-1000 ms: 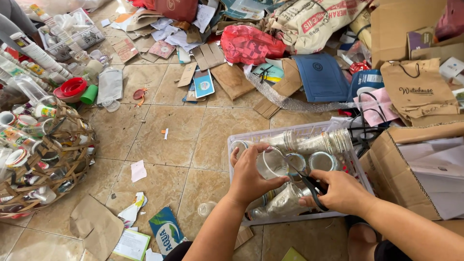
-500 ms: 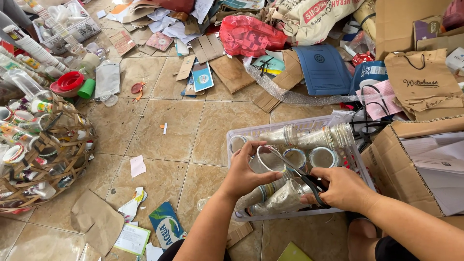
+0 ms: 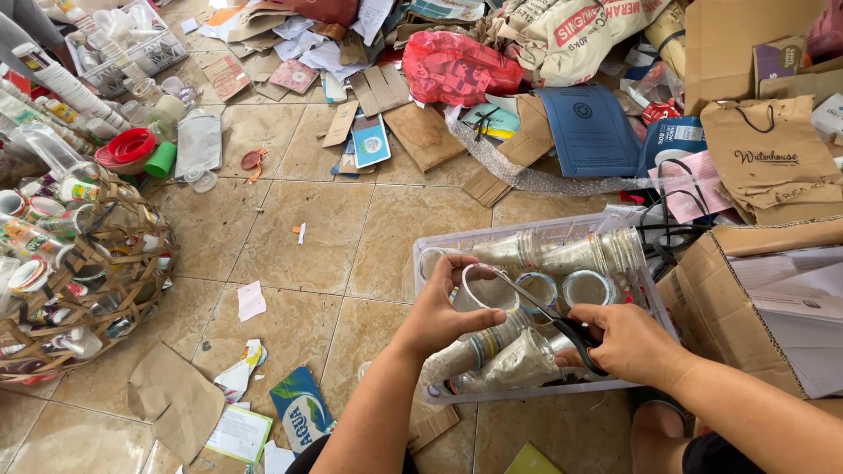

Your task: The person sits on a cluttered floor and uses scissors to cut the rims off clear plastic cups. They hold each cup in their left hand and cut around the edge with the scissors in their right hand, placing the trimmed cups into a plastic crate.

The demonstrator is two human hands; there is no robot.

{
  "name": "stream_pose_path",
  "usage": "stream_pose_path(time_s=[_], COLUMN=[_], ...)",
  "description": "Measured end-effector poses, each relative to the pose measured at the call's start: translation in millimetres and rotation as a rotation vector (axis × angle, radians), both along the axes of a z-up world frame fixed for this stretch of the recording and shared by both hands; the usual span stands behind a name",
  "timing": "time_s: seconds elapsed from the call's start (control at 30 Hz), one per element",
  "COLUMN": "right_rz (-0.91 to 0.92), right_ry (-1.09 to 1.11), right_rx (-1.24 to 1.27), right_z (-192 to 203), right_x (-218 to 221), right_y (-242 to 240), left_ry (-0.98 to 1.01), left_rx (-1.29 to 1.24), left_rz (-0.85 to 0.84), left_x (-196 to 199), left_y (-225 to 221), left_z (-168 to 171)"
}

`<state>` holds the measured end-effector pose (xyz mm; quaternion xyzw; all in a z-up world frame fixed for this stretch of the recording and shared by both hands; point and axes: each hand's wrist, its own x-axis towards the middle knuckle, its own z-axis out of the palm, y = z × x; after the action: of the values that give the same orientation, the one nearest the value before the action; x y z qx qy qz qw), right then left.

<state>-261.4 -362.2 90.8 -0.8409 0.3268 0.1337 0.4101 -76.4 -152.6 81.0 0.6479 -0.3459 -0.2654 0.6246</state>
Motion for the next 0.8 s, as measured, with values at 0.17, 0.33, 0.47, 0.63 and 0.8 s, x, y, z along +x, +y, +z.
stream_pose_path(time_s=[0.17, 0.33, 0.47, 0.63, 0.8], right_rz=[-0.013, 0.018, 0.044, 0.033, 0.041], right_ry=[-0.024, 0.000, 0.037, 0.048, 0.037], right_rx=[0.013, -0.105, -0.151, -0.129, -0.157], right_z=[-3.8, 25.5, 33.5, 37.1, 29.7], right_x=[0.3, 6.2, 9.7, 10.6, 9.7], right_y=[-3.0, 11.9, 17.3, 19.7, 19.0], left_ry=[-0.106, -0.134, -0.194, -0.219, -0.072], left_rx=[0.016, 0.119, 0.121, 0.133, 0.011], left_rz=[0.068, 0.083, 0.059, 0.029, 0.015], left_x=[-1.8, -11.3, -13.4, -13.9, -12.1], left_y=[-5.0, -5.1, -5.2, -5.2, -3.4], left_z=[-4.3, 26.8, 23.8, 19.8, 19.5])
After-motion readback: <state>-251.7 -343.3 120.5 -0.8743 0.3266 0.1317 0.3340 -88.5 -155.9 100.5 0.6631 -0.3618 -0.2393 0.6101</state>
